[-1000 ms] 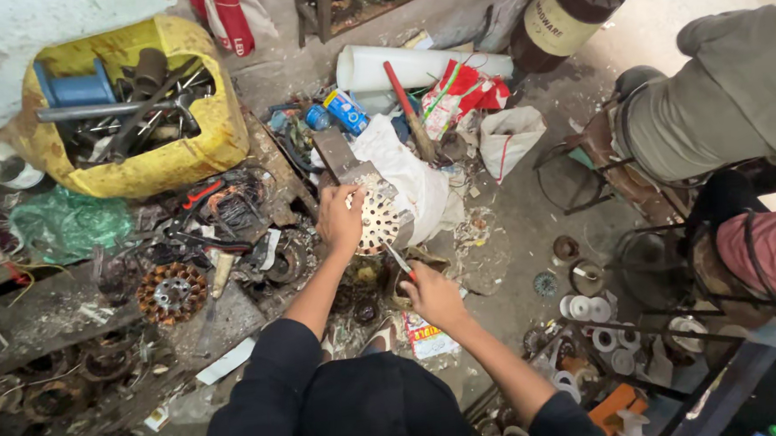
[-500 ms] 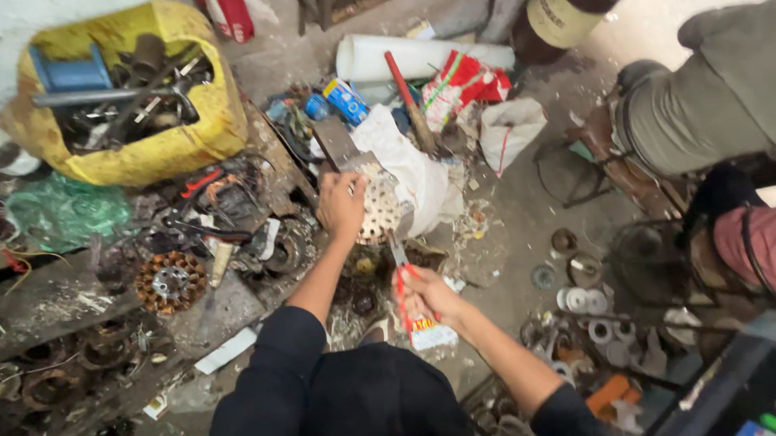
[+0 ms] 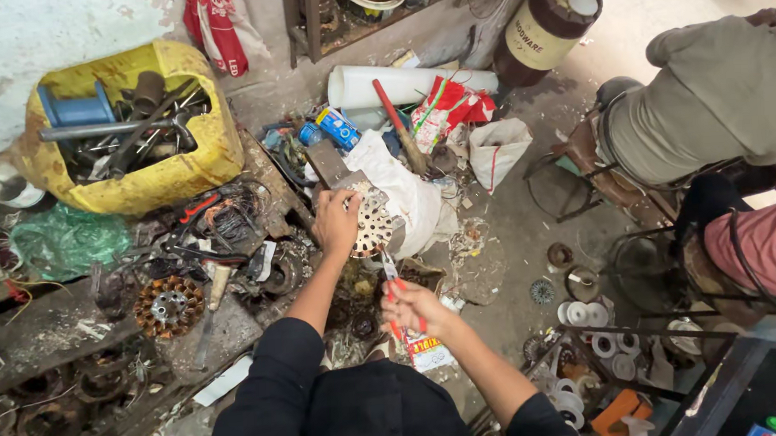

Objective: The person uses pliers to pull and remove copper wire from the slots of a stator component in a cluttered workshop. The person repeatedly rotates the stator and extracts wire from multiple slots.

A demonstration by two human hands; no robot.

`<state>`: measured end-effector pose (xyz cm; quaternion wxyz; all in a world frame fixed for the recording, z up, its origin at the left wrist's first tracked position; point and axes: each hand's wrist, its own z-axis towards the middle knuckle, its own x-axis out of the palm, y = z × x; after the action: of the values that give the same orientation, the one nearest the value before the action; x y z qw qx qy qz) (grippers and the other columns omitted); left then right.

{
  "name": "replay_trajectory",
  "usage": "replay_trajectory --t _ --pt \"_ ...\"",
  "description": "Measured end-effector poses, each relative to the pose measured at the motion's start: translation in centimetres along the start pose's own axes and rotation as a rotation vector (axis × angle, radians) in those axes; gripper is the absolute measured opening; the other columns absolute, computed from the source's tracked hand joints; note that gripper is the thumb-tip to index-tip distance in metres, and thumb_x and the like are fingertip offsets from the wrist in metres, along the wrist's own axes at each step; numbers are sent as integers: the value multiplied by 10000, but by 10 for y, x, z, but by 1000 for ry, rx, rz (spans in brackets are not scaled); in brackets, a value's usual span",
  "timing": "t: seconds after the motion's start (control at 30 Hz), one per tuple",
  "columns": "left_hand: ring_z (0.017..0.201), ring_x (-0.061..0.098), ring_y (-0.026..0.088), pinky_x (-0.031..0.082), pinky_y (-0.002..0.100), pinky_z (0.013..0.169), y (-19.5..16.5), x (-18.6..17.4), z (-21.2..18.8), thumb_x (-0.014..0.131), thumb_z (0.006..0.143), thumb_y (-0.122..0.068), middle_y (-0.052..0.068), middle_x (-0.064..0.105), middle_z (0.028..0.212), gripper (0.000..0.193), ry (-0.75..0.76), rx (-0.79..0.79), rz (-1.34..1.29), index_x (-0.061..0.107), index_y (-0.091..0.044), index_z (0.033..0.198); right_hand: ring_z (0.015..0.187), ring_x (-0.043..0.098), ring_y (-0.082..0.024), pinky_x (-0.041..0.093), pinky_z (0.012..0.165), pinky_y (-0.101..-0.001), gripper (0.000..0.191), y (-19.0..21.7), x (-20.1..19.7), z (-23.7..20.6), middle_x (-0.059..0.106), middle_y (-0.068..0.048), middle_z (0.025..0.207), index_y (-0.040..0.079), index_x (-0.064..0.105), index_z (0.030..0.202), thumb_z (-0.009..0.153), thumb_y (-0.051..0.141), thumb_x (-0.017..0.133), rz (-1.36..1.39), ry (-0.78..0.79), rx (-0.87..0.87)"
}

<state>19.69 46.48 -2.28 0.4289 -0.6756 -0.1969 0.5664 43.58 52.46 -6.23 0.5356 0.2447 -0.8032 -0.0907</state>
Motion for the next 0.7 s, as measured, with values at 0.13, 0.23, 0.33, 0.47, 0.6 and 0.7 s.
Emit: replay_trajectory --t 0.13,0.23,0.33,0.47,0.6,0.7 --pt "1027 654 318 507 482 818 1 1 -2 690 929 -443 42 629 1109 222 -5 24 37 756 -250 1016 948 601 -475 498 799 -538 173 -23 -16 30 616 -242 993 21 531 1115 1020 165 534 -1736 -737 -820" --pt "1033 652 323 519 474 818 0 0 -2 689 924 -444 53 625 1112 222 -29 50 18 751 -242 996 967 592 -478 484 840 -527 212 -12 -19 34 602 -258 1006 30 561 1141 933 70 572 -1788 -747 -907" --pt "1014 649 334 505 497 799 -2 -2 -1 696 904 -431 65 625 1114 220 -30 15 33 763 -243 997 1001 616 -454 506 852 -495 245 8 -14 19 646 -254 1075 22 579 1144 977 199 613 -1723 -610 -851" --pt "1034 652 331 506 499 812 -3 -5 -2 689 928 -437 60 634 1112 229 -16 54 24 759 -236 1011 992 665 -412 527 870 -430 309 18 2 6 649 -244 1053 28 576 1226 1063 288 545 -841 -396 -33" --pt "1039 652 326 510 492 818 -1 -5 1 688 923 -449 53 630 1129 234 1 48 34 761 -250 1021 990 640 -324 502 869 -418 229 18 6 12 666 -157 1026 81 595 1223 1032 202 561 -1890 -779 -452" --pt "1050 650 315 503 489 818 0 -3 2 689 913 -449 43 630 1127 233 11 18 10 761 -258 1025 1017 633 -283 482 909 -409 252 23 -4 10 687 -120 1044 86 616 1223 1037 244 557 -2120 -799 -675"
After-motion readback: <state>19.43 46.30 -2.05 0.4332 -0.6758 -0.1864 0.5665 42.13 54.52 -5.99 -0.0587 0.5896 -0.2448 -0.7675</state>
